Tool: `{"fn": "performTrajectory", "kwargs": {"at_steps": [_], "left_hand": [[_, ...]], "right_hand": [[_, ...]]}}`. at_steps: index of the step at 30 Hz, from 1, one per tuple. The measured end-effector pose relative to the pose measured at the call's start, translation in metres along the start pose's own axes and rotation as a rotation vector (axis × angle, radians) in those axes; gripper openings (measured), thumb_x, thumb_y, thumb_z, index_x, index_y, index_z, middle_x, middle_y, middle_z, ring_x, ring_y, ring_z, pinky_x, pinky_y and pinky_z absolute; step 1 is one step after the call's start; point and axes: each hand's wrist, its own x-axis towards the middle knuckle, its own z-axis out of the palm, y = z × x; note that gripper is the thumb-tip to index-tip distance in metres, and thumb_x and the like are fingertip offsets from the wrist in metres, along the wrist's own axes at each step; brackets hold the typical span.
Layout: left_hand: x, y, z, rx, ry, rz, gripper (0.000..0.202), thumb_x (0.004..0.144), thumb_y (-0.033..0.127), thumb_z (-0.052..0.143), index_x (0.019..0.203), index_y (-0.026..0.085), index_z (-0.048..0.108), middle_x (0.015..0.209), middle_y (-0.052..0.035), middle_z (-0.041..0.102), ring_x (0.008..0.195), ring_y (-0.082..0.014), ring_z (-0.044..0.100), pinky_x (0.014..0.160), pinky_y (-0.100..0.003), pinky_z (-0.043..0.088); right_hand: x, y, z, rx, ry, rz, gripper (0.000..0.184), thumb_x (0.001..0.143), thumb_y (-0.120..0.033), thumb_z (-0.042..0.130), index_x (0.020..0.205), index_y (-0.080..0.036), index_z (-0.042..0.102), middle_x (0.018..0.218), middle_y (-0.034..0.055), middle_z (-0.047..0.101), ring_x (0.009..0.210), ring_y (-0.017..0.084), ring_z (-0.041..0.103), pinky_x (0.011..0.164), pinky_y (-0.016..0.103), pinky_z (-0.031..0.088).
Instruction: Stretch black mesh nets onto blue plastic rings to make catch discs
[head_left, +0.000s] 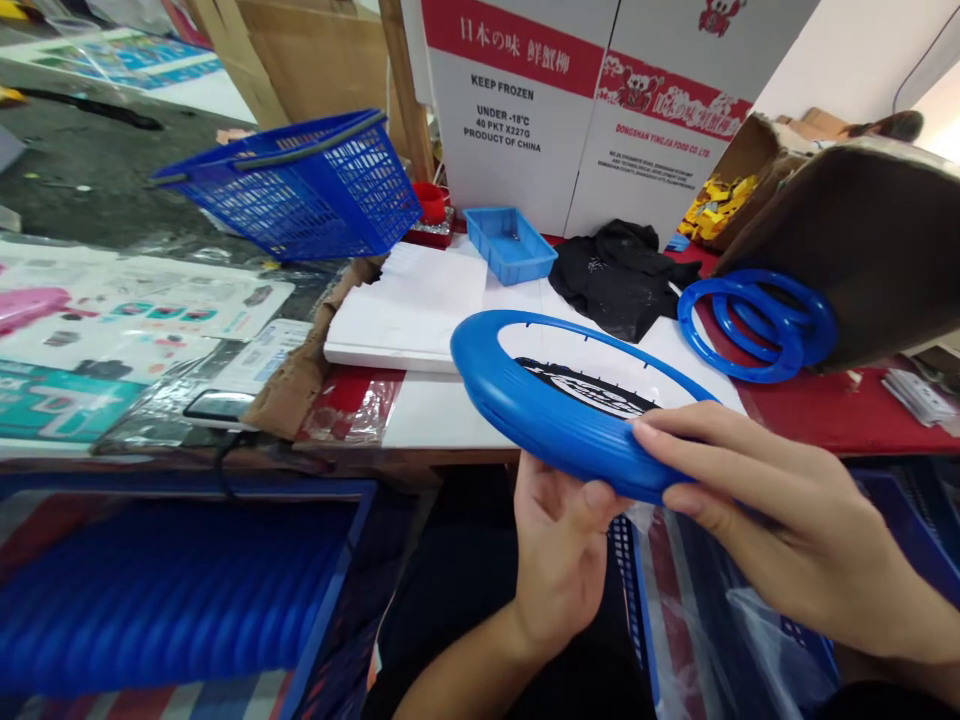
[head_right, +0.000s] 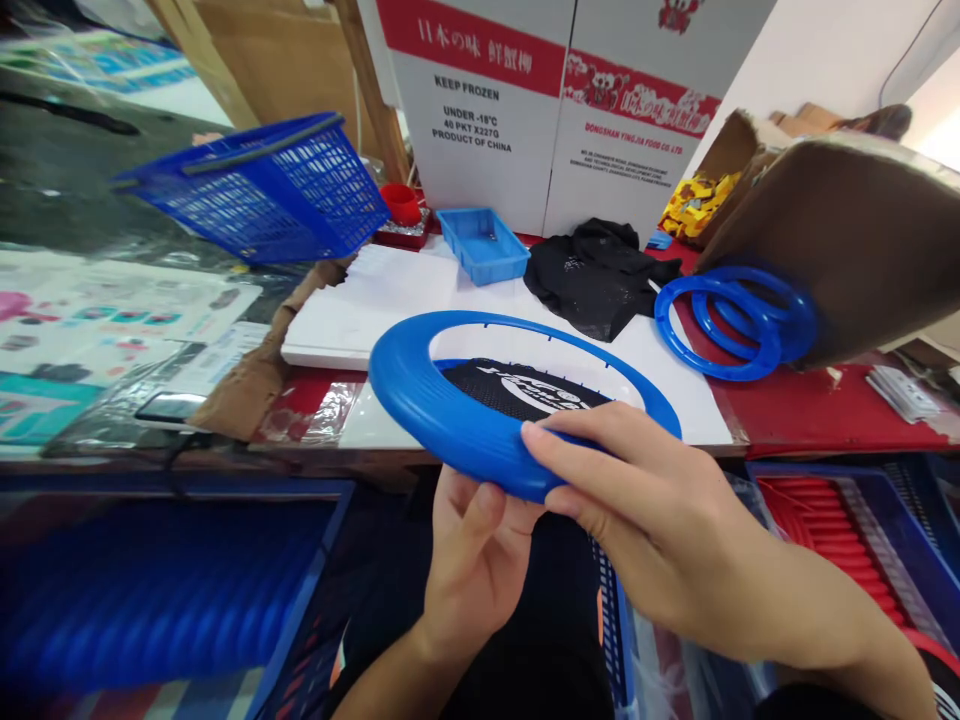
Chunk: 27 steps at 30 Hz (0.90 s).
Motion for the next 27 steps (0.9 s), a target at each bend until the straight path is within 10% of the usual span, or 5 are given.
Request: {"fn": "performTrajectory", "kwargs": {"at_steps": [27], "left_hand": [[-0.003, -0.003, 0.001, 0.053, 0.000, -0.036, 0.049, 0.091, 0.035, 0.088, 0.134, 0.030, 0.065, 0.129, -0.0066, 0.077, 0.119, -0.0279, 0.076, 0.103, -0.050, 0.066]], "right_hand": [[-0.015, -0.003, 0.000, 0.110, 0.033, 0.188, 0.043, 0.101, -0.017, 0.075, 0.140, -0.036, 0.075, 0.138, 0.0014, 0.076, 0.124, 0.024, 0.075, 0.104, 0.034, 0.065]]}}
